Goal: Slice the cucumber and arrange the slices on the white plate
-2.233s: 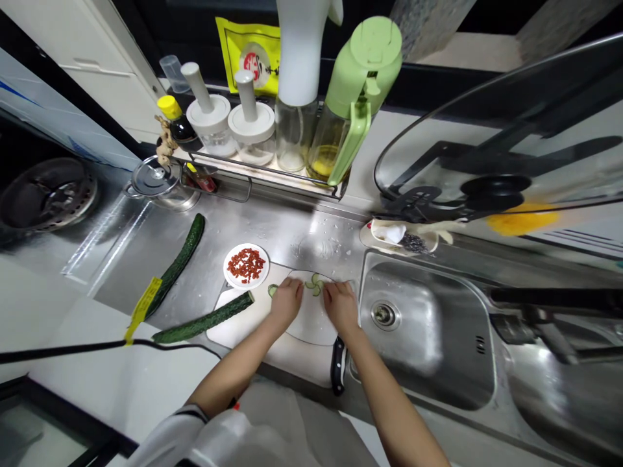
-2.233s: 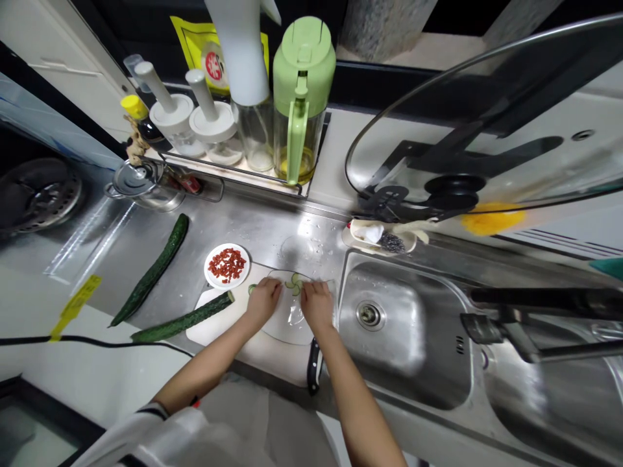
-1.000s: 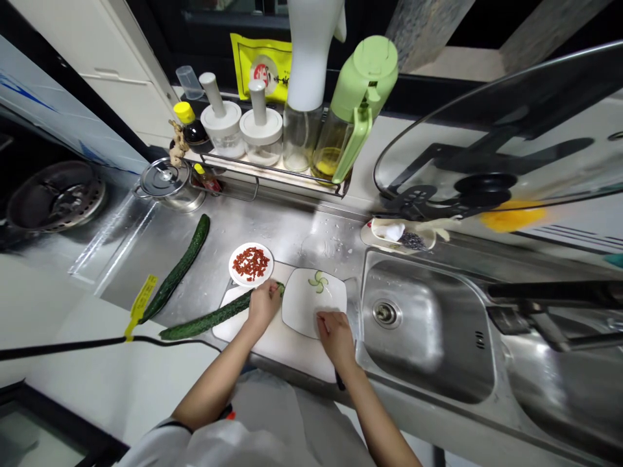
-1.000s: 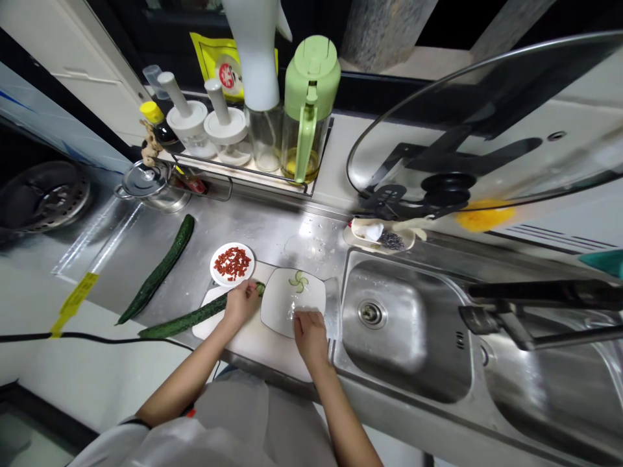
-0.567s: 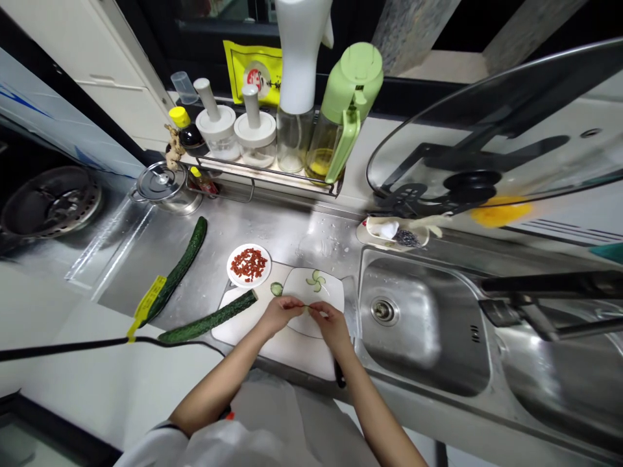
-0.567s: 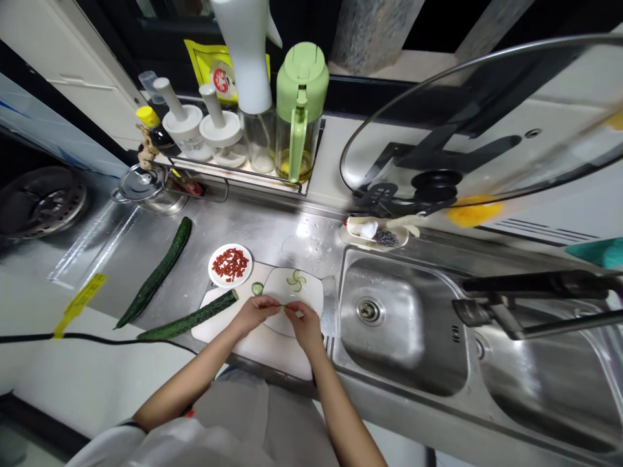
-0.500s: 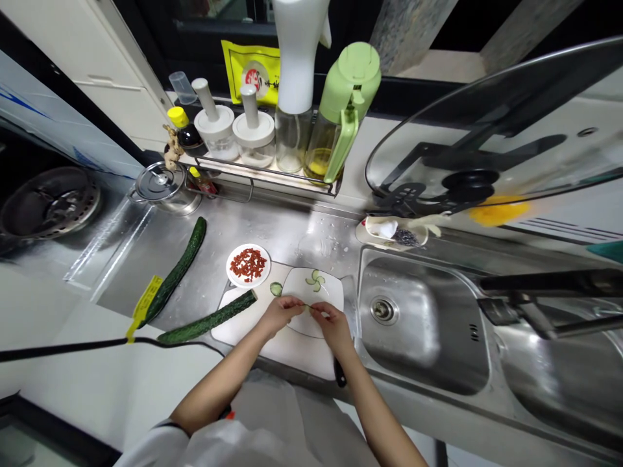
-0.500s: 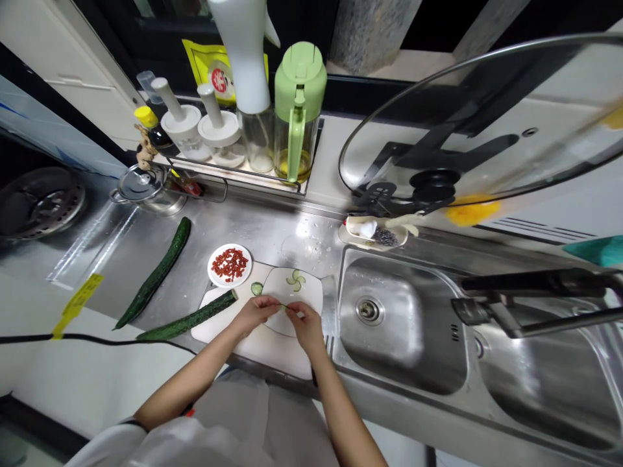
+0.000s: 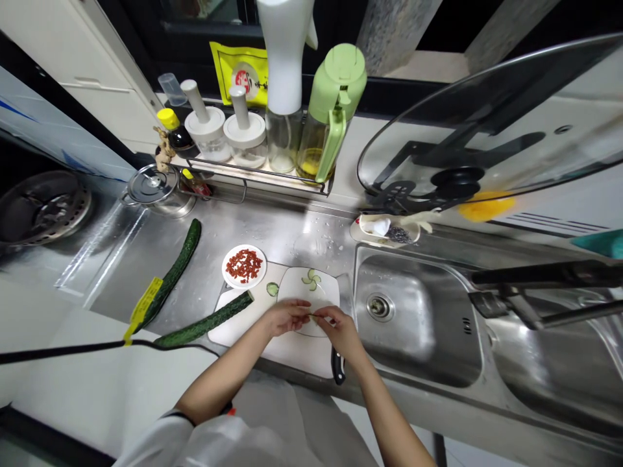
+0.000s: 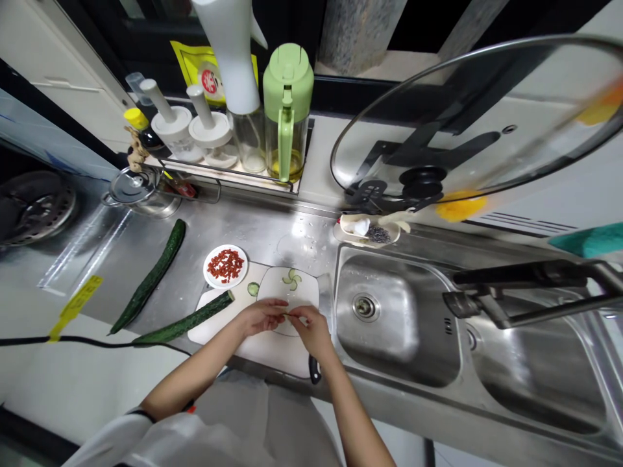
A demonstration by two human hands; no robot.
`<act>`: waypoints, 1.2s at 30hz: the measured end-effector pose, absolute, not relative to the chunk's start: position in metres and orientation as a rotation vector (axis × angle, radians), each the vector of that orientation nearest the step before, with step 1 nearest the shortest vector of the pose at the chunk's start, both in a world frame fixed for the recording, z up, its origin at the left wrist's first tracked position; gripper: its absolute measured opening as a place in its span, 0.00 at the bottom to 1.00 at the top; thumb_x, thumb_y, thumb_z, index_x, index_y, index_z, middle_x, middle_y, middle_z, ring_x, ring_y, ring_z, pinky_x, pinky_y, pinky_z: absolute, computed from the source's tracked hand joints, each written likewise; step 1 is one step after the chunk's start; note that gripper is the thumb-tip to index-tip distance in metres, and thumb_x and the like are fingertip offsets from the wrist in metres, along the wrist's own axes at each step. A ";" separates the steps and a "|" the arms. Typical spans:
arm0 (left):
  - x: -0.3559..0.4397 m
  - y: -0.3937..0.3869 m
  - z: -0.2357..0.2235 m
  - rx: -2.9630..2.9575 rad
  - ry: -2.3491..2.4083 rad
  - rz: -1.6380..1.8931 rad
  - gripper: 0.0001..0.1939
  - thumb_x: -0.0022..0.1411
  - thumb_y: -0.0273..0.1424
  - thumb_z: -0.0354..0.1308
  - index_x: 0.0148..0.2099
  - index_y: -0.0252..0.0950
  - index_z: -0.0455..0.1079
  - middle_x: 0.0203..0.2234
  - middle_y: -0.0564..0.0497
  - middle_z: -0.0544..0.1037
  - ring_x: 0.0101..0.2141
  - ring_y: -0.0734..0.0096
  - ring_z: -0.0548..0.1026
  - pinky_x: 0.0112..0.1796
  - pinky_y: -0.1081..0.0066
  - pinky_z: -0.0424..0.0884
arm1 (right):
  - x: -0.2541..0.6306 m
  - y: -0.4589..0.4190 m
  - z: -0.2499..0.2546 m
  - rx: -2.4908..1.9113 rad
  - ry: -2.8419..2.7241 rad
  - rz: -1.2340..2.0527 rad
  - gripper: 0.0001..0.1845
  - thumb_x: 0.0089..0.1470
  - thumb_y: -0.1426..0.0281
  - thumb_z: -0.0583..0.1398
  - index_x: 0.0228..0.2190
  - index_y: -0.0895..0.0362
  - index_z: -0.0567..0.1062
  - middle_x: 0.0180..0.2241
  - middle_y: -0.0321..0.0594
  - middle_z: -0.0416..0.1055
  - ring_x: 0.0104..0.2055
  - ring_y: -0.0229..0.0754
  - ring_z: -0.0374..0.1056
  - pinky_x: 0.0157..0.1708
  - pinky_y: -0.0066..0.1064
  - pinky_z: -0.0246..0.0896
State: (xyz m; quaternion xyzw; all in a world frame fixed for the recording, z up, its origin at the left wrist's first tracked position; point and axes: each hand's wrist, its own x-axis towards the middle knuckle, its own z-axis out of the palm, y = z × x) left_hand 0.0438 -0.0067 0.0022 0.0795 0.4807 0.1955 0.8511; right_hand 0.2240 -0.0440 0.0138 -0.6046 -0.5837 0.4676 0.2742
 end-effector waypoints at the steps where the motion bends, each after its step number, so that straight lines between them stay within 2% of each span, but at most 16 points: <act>1: 0.045 -0.007 0.003 0.168 1.014 0.418 0.25 0.40 0.27 0.71 0.43 0.32 0.68 0.25 0.51 0.75 0.26 0.76 0.73 0.25 0.78 0.61 | 0.226 -0.044 0.012 -1.635 -1.567 1.274 0.12 0.52 0.60 0.58 0.30 0.54 0.77 0.31 0.40 0.75 0.35 0.41 0.69 0.31 0.30 0.59; 5: 0.048 -0.007 0.005 0.182 1.062 0.493 0.27 0.38 0.26 0.72 0.43 0.32 0.68 0.25 0.51 0.75 0.26 0.77 0.73 0.30 0.76 0.65 | 0.233 -0.044 0.007 -1.653 -1.528 1.334 0.13 0.51 0.59 0.58 0.30 0.55 0.77 0.29 0.39 0.74 0.33 0.41 0.68 0.28 0.29 0.58; 12: 0.056 -0.012 0.000 0.360 1.070 0.689 0.31 0.37 0.32 0.73 0.45 0.33 0.67 0.25 0.54 0.74 0.28 0.76 0.72 0.34 0.73 0.65 | 0.234 -0.039 0.009 -1.663 -1.476 1.407 0.14 0.49 0.58 0.58 0.27 0.56 0.76 0.24 0.36 0.72 0.27 0.37 0.64 0.25 0.27 0.56; 16: 0.061 -0.014 -0.007 0.513 1.057 0.775 0.28 0.40 0.32 0.70 0.45 0.33 0.67 0.25 0.54 0.74 0.28 0.75 0.72 0.36 0.72 0.66 | 0.238 -0.035 0.002 -1.676 -1.459 1.416 0.14 0.48 0.59 0.58 0.25 0.57 0.76 0.23 0.36 0.72 0.27 0.38 0.65 0.28 0.28 0.58; 19: 0.066 -0.014 -0.015 0.685 1.139 0.758 0.22 0.45 0.30 0.66 0.44 0.34 0.67 0.25 0.54 0.74 0.28 0.75 0.72 0.35 0.73 0.66 | 0.245 -0.032 -0.006 -1.733 -1.528 1.391 0.12 0.48 0.62 0.57 0.25 0.56 0.76 0.24 0.37 0.73 0.27 0.38 0.66 0.28 0.29 0.58; 23: 0.073 -0.013 -0.026 1.052 1.330 0.622 0.15 0.50 0.26 0.60 0.43 0.37 0.69 0.26 0.55 0.75 0.28 0.74 0.72 0.33 0.73 0.66 | 0.258 -0.025 -0.013 -1.863 -1.782 1.140 0.07 0.47 0.68 0.56 0.24 0.54 0.75 0.22 0.34 0.71 0.26 0.37 0.64 0.27 0.27 0.54; 26: 0.082 -0.012 -0.031 1.292 1.390 0.526 0.15 0.54 0.25 0.56 0.45 0.39 0.70 0.27 0.54 0.76 0.28 0.72 0.72 0.35 0.72 0.67 | 0.264 -0.018 -0.011 -1.969 -1.977 0.867 0.05 0.48 0.71 0.57 0.25 0.52 0.73 0.22 0.33 0.70 0.30 0.38 0.64 0.27 0.26 0.49; 31: 0.098 -0.013 -0.036 1.622 1.453 0.433 0.14 0.59 0.25 0.51 0.47 0.37 0.71 0.32 0.45 0.75 0.36 0.62 0.71 0.40 0.65 0.65 | 0.264 -0.009 0.000 -2.089 -2.199 0.589 0.05 0.52 0.71 0.58 0.27 0.51 0.74 0.26 0.38 0.72 0.38 0.43 0.63 0.29 0.29 0.43; 36: 0.103 -0.014 -0.037 1.902 1.405 0.407 0.15 0.63 0.25 0.46 0.47 0.36 0.71 0.38 0.41 0.73 0.43 0.58 0.67 0.46 0.61 0.63 | 0.261 -0.007 0.001 -2.011 -2.325 0.472 0.05 0.54 0.70 0.58 0.28 0.52 0.74 0.31 0.40 0.74 0.40 0.45 0.61 0.32 0.32 0.43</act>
